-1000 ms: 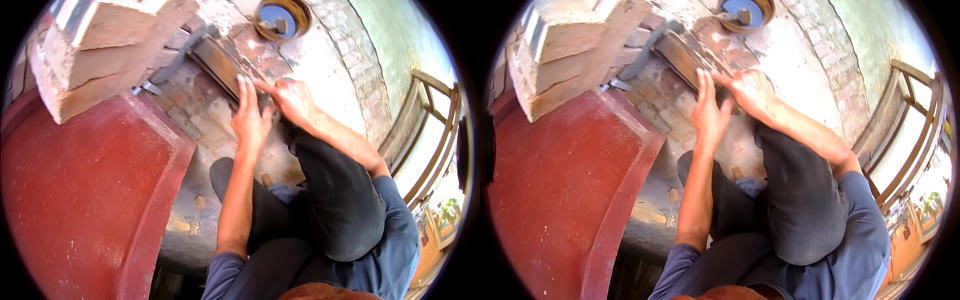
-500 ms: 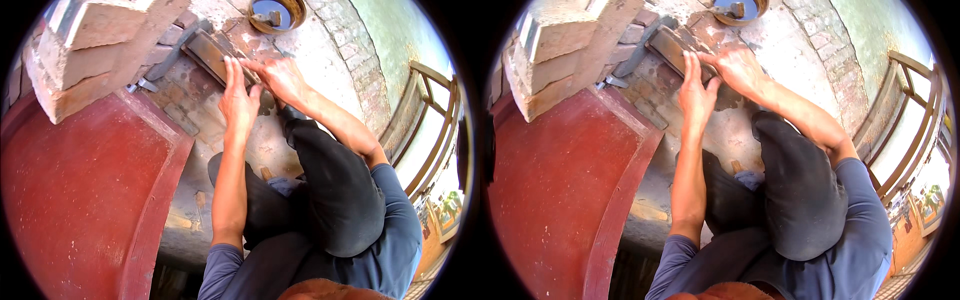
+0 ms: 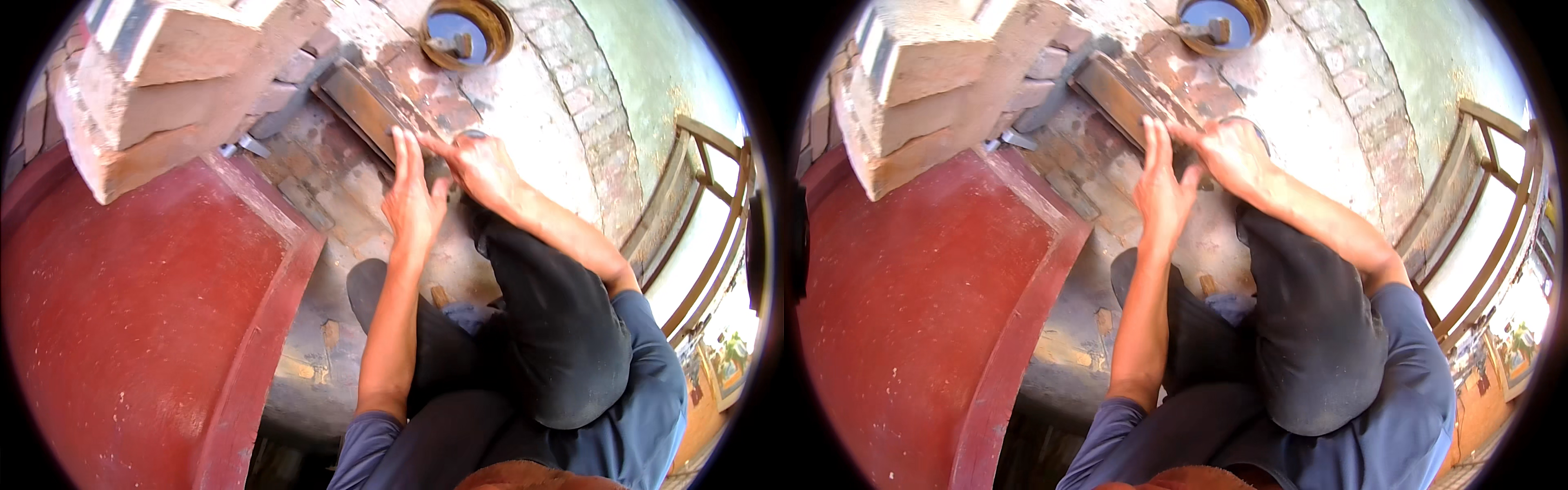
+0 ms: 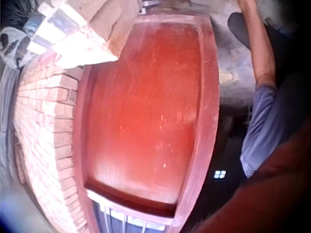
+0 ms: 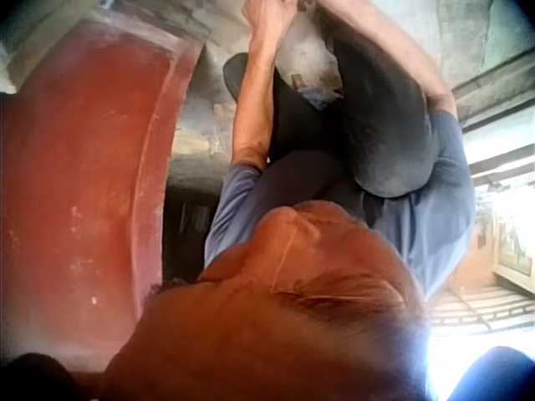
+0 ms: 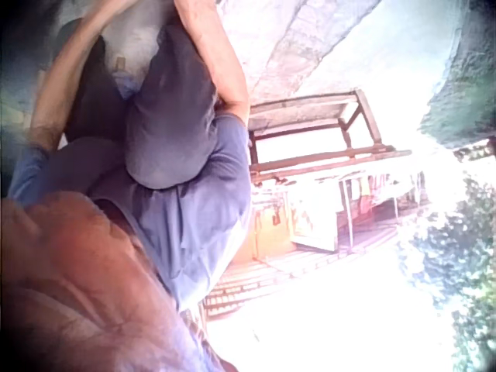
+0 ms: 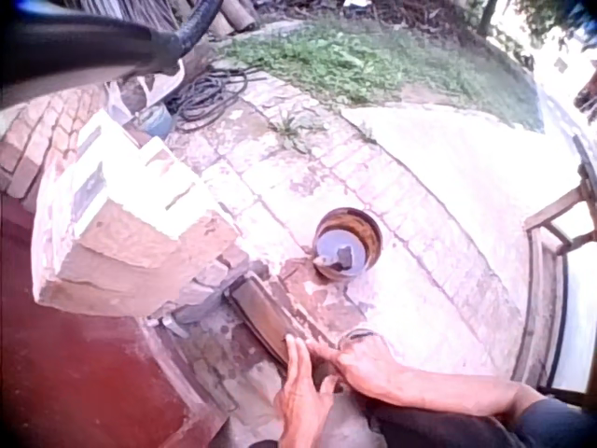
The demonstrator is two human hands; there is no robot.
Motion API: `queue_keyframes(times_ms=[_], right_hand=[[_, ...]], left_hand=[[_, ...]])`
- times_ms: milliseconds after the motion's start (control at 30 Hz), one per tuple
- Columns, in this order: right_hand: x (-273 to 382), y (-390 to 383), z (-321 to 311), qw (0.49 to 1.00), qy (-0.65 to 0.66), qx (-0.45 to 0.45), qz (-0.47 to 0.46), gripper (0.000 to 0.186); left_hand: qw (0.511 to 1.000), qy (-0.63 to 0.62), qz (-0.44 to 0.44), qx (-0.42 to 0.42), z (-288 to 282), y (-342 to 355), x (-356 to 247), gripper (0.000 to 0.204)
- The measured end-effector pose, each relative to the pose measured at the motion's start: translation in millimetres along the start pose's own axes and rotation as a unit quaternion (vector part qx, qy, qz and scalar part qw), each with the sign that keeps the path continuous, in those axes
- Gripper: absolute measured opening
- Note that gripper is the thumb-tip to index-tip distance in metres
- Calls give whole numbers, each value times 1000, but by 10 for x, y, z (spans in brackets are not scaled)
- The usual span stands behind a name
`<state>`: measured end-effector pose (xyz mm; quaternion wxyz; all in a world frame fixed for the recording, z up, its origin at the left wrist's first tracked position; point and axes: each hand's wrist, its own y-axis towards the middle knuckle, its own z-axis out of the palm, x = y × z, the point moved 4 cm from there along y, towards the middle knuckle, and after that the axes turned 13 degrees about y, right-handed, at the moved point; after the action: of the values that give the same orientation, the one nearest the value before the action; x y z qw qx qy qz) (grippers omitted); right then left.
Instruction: The person sits on the ground and sharpens a small metal tool on a wet grinding stone. They repeatedly rub the tool's edge against the stone, periodically lifting it to inspect the edge and occasionally dipping it into a nearby bowl of water.
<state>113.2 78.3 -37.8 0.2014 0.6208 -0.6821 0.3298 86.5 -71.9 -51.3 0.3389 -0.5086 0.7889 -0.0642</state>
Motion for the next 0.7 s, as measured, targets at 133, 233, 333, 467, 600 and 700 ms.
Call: queue_keyframes(times_ms=[133, 233, 333, 467, 600, 700], right_hand=[[-22, 319, 20, 1000, -10, -19, -18, 62], [-132, 164, 117, 998, -14, -33, -50, 71], [-94, 32, 72, 1000, 12, -21, 5, 60], [-15, 394, -60, 999, 46, -16, -5, 50], [-148, 302, -175, 985, 110, -129, -24, 34], [-310, 260, -203, 968, 230, -91, -27, 25]], left_hand=[[996, -8, 27, -87, -150, 299, 123, 94], [996, -20, 36, -81, -43, 197, 137, 94], [1000, -5, 6, -30, -26, 81, 43, 97], [996, 32, 7, -88, -269, 323, 81, 88], [969, 9, 65, -236, -546, 160, -197, 76], [968, -9, 91, -236, -430, -46, -207, 73]])
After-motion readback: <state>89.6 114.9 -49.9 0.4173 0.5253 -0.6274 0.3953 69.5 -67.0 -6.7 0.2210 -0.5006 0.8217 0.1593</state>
